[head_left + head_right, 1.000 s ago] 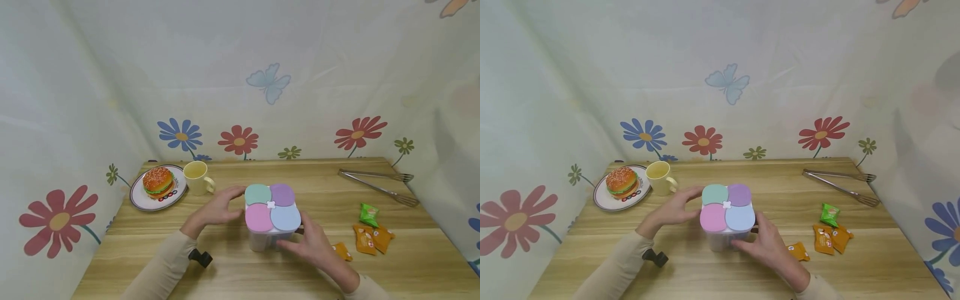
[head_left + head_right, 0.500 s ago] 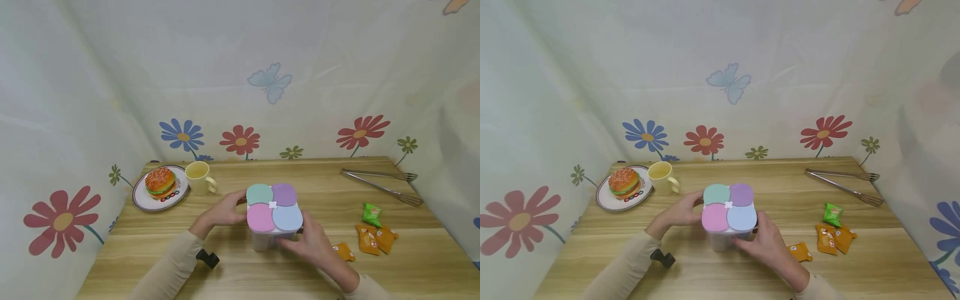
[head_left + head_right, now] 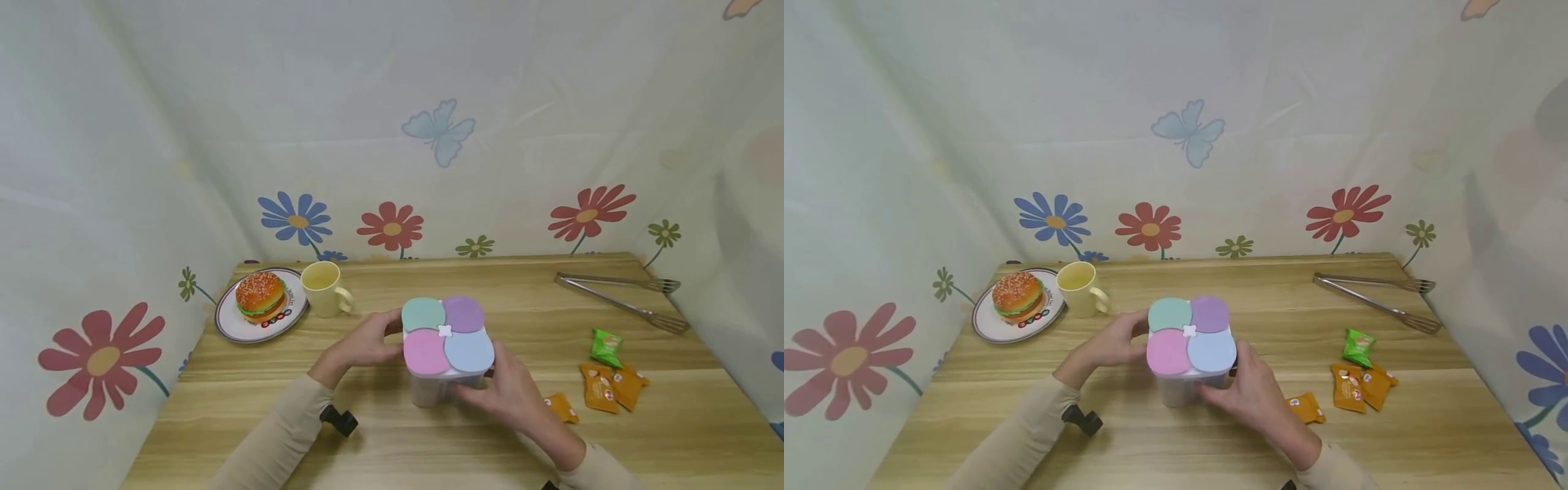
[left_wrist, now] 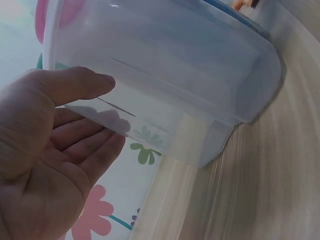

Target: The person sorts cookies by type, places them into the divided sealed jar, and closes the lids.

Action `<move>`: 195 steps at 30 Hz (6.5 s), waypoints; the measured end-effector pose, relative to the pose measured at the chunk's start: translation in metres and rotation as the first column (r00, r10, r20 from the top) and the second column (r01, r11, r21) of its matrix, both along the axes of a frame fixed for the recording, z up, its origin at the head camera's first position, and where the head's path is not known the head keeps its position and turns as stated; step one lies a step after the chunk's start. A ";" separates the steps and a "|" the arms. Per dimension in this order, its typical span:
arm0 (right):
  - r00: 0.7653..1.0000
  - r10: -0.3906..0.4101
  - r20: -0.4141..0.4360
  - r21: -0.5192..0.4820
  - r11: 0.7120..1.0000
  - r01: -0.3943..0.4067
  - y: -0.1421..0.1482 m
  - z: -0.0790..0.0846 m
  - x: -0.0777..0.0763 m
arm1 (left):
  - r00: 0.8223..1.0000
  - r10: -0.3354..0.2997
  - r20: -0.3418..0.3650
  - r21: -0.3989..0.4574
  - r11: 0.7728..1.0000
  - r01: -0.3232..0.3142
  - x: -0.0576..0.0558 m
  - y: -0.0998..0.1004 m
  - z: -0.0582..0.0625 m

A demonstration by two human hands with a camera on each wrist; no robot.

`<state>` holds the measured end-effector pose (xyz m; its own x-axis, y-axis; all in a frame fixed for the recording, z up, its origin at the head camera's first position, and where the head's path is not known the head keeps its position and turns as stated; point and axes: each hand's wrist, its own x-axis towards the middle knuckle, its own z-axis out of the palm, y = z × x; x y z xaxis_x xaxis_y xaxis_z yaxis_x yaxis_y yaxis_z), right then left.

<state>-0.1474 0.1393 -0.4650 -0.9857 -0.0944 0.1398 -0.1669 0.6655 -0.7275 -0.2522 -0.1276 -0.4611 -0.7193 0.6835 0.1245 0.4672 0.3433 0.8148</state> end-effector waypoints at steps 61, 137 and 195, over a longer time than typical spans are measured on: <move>0.952 0.305 -0.024 -0.136 0.942 -0.306 0.036 -0.003 -0.046 | 0.992 0.080 0.101 -0.007 0.997 -0.080 0.016 0.001 -0.003; 0.897 0.441 -0.025 0.099 0.894 -0.437 0.040 0.008 -0.087 | 0.971 0.205 -0.121 -0.172 0.959 -0.224 0.063 0.014 0.011; 0.864 0.497 -0.078 0.096 0.867 -0.489 0.043 -0.005 -0.083 | 0.979 0.196 -0.057 -0.057 0.978 -0.199 0.065 0.012 -0.004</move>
